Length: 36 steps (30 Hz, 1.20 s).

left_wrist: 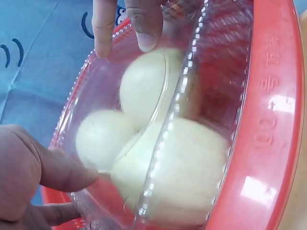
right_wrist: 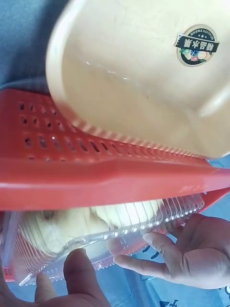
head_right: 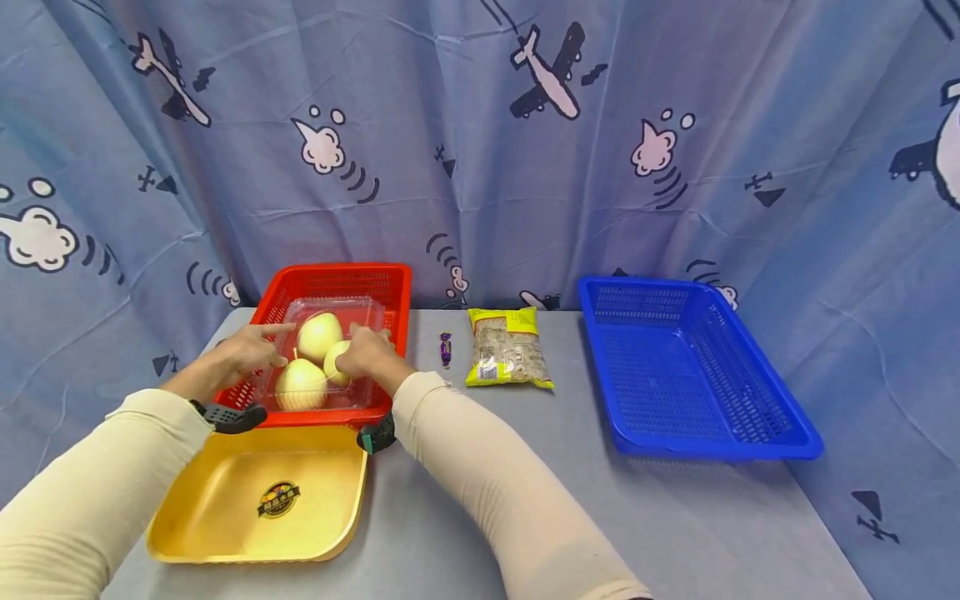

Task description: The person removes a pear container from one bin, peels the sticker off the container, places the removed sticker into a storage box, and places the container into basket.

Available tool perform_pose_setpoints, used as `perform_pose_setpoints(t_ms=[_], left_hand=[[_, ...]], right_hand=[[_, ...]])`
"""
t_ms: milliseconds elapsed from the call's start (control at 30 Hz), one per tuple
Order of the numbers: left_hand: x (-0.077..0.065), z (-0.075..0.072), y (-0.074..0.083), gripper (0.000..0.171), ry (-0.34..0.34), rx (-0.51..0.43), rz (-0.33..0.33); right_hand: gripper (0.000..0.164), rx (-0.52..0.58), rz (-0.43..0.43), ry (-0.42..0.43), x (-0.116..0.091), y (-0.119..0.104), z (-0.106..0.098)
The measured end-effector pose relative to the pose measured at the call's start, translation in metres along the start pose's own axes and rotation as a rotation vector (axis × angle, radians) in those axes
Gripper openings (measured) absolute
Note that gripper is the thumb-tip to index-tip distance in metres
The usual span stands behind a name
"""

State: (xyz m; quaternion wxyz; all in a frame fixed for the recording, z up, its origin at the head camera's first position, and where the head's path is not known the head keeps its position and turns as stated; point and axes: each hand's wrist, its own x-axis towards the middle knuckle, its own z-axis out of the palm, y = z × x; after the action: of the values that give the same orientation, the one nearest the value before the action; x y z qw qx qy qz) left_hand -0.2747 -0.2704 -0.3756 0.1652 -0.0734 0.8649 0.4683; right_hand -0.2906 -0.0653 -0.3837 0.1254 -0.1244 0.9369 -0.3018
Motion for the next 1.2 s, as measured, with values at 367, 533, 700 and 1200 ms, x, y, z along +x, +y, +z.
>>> perform_pose_setpoints(t_ms=[367, 533, 700, 1200], left_hand=[[0.001, 0.007, -0.007, 0.070, 0.016, 0.020, -0.040], [-0.002, 0.008, -0.007, 0.071, 0.004, 0.021, -0.046], [-0.001, 0.009, -0.009, 0.071, 0.009, 0.032, -0.038], [-0.010, 0.006, -0.001, 0.071, -0.052, 0.072, -0.017]], right_hand=[[0.074, -0.060, -0.012, -0.027, 0.000, 0.002, 0.005], [0.072, -0.081, -0.015, -0.049, -0.001, 0.002, 0.007], [0.073, -0.089, -0.007, -0.052, -0.002, 0.001, 0.007], [0.071, -0.016, -0.060, -0.079, -0.012, 0.005, -0.008]])
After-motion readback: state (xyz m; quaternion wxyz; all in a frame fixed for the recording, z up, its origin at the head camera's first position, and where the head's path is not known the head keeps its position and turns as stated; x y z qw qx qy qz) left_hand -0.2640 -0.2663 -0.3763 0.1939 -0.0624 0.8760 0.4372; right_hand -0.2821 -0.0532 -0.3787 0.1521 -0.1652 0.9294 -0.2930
